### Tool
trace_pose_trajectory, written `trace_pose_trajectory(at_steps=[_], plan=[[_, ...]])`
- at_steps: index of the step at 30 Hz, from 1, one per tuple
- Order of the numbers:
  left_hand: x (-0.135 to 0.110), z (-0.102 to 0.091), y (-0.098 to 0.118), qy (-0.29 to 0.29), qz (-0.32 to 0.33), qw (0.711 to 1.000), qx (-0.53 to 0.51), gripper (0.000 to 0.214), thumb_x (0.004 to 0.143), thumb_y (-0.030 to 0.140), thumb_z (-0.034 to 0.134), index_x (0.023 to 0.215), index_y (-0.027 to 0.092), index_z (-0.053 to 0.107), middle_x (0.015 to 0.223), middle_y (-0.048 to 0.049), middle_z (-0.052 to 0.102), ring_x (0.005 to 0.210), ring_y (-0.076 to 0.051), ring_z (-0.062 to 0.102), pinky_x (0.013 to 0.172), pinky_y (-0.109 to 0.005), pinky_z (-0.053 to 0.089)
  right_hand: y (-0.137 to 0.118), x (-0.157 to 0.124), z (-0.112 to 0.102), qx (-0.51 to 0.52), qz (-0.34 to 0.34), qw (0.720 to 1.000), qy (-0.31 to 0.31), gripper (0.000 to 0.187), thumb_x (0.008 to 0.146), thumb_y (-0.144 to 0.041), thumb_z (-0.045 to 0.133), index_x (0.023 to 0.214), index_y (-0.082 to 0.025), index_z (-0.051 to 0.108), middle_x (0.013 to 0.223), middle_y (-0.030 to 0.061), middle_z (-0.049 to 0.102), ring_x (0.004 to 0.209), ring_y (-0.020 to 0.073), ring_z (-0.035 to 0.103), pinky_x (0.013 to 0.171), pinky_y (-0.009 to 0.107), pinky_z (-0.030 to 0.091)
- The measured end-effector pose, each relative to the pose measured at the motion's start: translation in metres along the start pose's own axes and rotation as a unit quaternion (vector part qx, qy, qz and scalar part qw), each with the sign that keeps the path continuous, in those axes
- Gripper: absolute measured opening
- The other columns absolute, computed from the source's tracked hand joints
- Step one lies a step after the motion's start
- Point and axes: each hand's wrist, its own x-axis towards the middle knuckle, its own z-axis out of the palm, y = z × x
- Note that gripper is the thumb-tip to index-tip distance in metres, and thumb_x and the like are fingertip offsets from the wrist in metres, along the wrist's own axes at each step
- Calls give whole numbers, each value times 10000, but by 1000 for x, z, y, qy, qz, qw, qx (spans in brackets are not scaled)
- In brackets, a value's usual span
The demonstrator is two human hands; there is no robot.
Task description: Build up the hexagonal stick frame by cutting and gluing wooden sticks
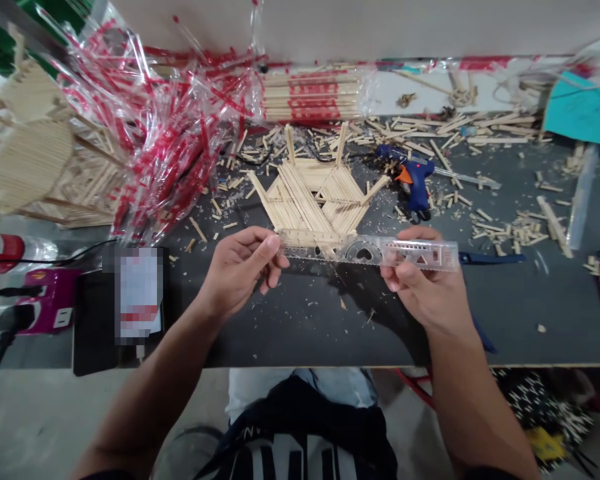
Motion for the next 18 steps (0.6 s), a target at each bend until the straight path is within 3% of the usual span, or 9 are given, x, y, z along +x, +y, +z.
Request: trace_pose_trajectory(at_steps=[18], plan=[[0, -1, 2, 4, 4, 1000, 22, 262, 863, 435, 774, 804, 214, 647, 661, -4, 708, 434, -62, 551, 372, -191, 400, -2, 1, 3, -27, 4, 1000, 3, 406, 636, -407, 961, 899, -320, 665, 594, -15, 565, 478, 130, 501, 363, 239, 271]])
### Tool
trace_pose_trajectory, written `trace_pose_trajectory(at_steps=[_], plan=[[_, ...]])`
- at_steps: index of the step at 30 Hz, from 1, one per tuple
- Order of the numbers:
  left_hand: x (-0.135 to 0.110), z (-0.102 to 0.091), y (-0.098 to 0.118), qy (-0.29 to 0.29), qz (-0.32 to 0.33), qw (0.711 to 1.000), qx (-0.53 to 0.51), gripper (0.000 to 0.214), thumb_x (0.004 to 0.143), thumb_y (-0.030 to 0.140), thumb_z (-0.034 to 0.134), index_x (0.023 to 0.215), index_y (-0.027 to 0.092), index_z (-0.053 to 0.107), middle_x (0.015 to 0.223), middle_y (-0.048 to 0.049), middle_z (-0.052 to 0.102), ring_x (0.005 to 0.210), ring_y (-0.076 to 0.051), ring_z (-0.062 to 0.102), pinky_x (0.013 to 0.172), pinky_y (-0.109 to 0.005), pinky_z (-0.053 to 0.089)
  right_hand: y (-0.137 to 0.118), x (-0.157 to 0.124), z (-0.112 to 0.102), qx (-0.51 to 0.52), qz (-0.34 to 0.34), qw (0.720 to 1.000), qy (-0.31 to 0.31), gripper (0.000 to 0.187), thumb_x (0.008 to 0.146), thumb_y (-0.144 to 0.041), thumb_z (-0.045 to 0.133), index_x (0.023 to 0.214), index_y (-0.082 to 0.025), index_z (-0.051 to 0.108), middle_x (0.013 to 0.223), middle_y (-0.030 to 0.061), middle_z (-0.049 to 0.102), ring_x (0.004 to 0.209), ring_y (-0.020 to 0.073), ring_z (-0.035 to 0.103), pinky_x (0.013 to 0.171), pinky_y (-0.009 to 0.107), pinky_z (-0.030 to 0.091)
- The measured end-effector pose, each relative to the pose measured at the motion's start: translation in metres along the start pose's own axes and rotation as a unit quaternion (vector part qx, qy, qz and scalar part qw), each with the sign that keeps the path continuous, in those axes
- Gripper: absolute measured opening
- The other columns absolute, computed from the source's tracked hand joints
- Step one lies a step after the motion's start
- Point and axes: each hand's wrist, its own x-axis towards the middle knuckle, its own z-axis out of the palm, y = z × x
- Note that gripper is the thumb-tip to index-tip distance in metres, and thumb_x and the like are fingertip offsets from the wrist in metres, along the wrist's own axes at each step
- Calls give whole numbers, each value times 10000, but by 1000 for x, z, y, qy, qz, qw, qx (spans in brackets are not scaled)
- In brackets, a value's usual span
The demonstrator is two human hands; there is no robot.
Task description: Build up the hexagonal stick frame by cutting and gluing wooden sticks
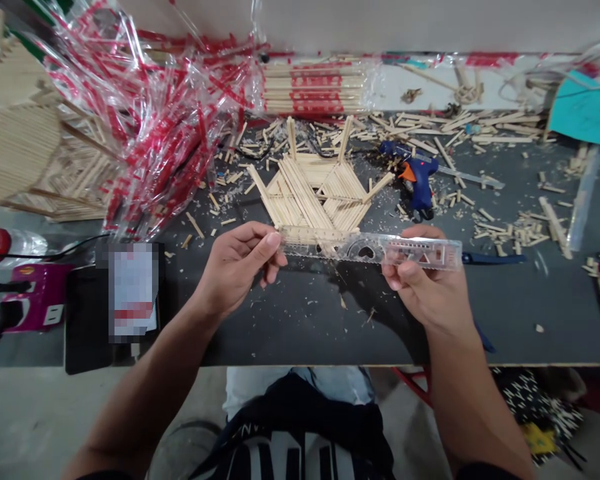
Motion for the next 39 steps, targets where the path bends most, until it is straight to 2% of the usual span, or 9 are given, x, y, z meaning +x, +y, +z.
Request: trace_pose_trajectory(at_steps=[6, 10, 17, 25, 31, 39], plan=[[0, -2, -3, -12, 12, 1000, -16, 215, 904, 380, 756, 823, 208, 655, 661, 7, 703, 439, -53, 559, 374, -173, 395, 1, 0, -2, 20, -9, 1000, -14, 370, 675, -372, 953, 923, -312, 684, 612, -18, 573, 489, 120, 515, 372, 232, 273], [1, -3, -5, -20, 20, 999, -29, 202, 923, 352, 750, 831, 194, 663, 661, 13, 702, 445, -47, 573, 377, -153, 406, 3, -1, -4, 3, -5, 1000, -19, 405, 685, -438, 952, 937, -310, 662, 629, -35, 580, 503, 114, 536, 374, 221, 310], [3, -4, -8, -15, 29, 999, -42, 223, 922, 358, 763, 827, 176, 674, 638, 24, 697, 436, -36, 575, 381, -125, 418, 12, 0, -9, 18, -24, 998, -55, 343, 798, -426, 874, 1030, -338, 638, 710, -56, 611, 563, 100, 568, 410, 220, 356], [3, -3, -2, -4, 34, 999, -31, 312, 848, 426, 841, 794, 168, 674, 619, 26, 680, 429, -38, 567, 375, -127, 425, 7, 2, -3, 17, 24, 999, -22, 531, 658, -529, 943, 978, -300, 588, 705, -48, 602, 552, 110, 572, 422, 235, 404], [4, -4, -3, 10, 33, 999, -22, 353, 817, 459, 866, 801, 158, 682, 612, 27, 671, 424, -38, 560, 372, -127, 419, 9, 2, -5, 60, 16, 997, -37, 474, 686, -457, 956, 985, -292, 627, 723, -48, 628, 560, 89, 588, 425, 214, 418], [3, -3, -1, 18, 31, 999, -15, 383, 785, 484, 888, 783, 159, 686, 603, 28, 669, 419, -37, 562, 374, -119, 425, 11, 2, -5, 50, 9, 998, -43, 471, 716, -467, 932, 1004, -291, 604, 714, -51, 604, 566, 96, 583, 436, 223, 425]])
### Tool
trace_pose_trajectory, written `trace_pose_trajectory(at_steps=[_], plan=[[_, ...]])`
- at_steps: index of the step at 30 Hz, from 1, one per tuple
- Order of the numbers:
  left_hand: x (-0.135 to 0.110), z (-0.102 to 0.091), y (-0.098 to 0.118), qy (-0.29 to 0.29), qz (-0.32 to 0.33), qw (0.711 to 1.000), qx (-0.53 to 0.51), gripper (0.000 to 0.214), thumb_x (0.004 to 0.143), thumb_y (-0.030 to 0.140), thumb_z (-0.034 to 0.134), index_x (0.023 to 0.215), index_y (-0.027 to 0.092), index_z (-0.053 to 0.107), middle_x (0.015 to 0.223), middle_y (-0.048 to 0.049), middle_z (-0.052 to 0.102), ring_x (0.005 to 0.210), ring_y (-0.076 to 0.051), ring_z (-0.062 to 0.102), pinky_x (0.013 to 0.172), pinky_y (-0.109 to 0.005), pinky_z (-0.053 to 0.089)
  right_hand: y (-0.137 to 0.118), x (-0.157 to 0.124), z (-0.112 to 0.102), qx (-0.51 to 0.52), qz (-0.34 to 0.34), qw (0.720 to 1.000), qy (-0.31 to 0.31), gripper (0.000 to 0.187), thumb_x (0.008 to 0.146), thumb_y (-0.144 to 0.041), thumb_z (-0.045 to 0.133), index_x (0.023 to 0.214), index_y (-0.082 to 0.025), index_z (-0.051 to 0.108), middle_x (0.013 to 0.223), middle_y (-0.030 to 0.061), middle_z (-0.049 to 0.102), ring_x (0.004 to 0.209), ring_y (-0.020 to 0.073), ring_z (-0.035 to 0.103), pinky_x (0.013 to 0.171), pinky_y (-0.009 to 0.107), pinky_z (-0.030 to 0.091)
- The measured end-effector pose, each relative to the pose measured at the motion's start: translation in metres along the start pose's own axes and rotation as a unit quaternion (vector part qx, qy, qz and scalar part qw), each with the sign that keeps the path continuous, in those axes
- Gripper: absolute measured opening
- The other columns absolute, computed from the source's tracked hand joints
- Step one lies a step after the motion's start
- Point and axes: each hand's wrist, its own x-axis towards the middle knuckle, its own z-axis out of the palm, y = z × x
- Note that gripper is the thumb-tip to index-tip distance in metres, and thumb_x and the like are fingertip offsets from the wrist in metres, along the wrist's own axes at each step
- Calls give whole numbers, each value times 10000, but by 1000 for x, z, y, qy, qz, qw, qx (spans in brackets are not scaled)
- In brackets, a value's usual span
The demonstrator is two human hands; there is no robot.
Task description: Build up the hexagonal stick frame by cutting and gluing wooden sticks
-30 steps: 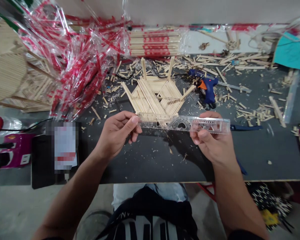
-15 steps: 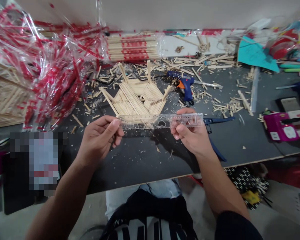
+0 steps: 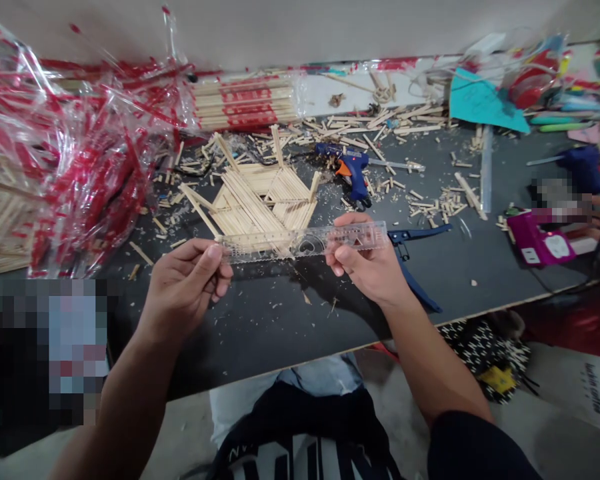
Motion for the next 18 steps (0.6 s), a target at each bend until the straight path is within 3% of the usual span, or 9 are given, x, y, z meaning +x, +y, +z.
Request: trace_pose_trajectory(at_steps=[18], plan=[[-1, 0, 1, 9, 17, 999, 31, 341, 828, 465, 846, 783, 172, 676, 616, 15, 678, 419, -51, 555, 367, -145, 416, 0, 0, -1, -35, 22, 999, 3, 587, 684, -577, 918, 1031, -297, 536, 729, -52, 558, 578, 106, 562, 460, 261, 428]])
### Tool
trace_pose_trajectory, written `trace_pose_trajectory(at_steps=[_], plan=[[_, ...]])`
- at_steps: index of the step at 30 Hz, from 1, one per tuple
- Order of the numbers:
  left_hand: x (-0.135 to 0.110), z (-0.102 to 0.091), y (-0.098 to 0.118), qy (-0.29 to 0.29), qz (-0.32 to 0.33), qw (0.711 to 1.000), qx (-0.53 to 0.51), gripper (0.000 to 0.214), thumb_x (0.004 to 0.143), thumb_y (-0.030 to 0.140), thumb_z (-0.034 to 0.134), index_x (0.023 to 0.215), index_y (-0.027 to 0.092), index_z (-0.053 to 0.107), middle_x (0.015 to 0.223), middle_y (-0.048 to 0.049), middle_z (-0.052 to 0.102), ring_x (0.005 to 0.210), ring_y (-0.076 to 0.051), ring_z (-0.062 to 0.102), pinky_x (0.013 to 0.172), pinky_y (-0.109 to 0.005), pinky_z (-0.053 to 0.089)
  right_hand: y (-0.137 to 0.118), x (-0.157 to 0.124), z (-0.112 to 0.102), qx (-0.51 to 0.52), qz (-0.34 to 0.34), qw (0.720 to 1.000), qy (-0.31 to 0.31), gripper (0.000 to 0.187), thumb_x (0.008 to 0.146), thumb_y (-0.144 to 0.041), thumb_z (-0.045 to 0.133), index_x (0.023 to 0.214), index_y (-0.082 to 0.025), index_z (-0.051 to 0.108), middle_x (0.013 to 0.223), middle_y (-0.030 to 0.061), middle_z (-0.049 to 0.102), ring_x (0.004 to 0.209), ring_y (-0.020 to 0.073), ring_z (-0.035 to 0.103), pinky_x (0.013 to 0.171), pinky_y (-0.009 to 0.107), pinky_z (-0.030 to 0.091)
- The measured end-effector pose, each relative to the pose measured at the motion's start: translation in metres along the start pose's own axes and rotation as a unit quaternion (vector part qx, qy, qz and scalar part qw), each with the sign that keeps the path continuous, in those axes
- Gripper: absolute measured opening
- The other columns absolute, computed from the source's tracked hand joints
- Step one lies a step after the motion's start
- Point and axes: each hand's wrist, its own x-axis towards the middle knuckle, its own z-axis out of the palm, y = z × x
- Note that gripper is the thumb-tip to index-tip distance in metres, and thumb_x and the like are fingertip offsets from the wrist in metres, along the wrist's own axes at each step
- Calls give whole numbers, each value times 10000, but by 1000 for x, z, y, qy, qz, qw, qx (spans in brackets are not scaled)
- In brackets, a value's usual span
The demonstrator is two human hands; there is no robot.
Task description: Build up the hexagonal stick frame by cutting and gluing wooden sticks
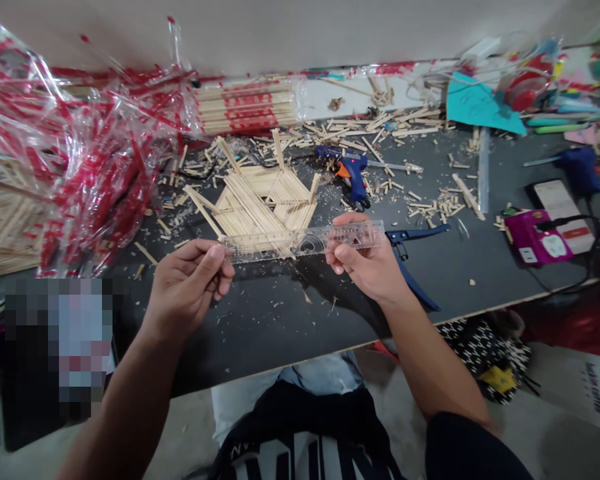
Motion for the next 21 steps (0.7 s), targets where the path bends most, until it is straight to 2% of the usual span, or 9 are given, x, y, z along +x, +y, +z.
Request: trace_pose_trajectory(at_steps=[5, 10, 14, 17, 21], plan=[[-2, -1, 3, -4, 40, 999, 28, 336, 836, 473, 829, 810, 174, 678, 624, -5, 702, 422, -66, 573, 369, -163, 437, -2, -1, 1, -18, -13, 1000, -9, 603, 670, -612, 908, 1009, -303, 517, 728, -57, 562, 575, 108, 561, 453, 258, 428], [-5, -1, 6, -8, 96, 994, 57, 308, 831, 423, 835, 841, 184, 640, 712, -28, 750, 467, -76, 627, 394, -162, 479, 1, -1, 1, 1, -81, 996, -45, 604, 645, -584, 933, 980, -297, 520, 710, -72, 604, 545, 97, 566, 443, 230, 426], [-6, 0, 11, -35, 103, 994, 23, 368, 805, 459, 835, 837, 203, 573, 788, -56, 786, 487, -109, 671, 376, -185, 484, 2, 0, 2, 17, -119, 990, -66, 526, 649, -484, 958, 984, -291, 601, 719, -62, 680, 561, 107, 605, 480, 240, 480], [-9, 1, 22, -46, 111, 993, 15, 398, 745, 425, 878, 821, 209, 552, 825, -63, 800, 520, -124, 696, 385, -187, 487, -3, -2, 3, 23, -130, 988, -76, 459, 669, -468, 948, 1007, -291, 692, 783, -27, 743, 620, 132, 656, 519, 272, 524], [-19, -5, 40, 1, 138, 990, 4, 403, 696, 389, 908, 804, 220, 559, 813, -49, 799, 535, -121, 693, 391, -182, 468, -8, -12, -6, -44, -124, 989, -66, 451, 645, -465, 955, 992, -270, 744, 827, 3, 773, 689, 161, 691, 590, 313, 570]])
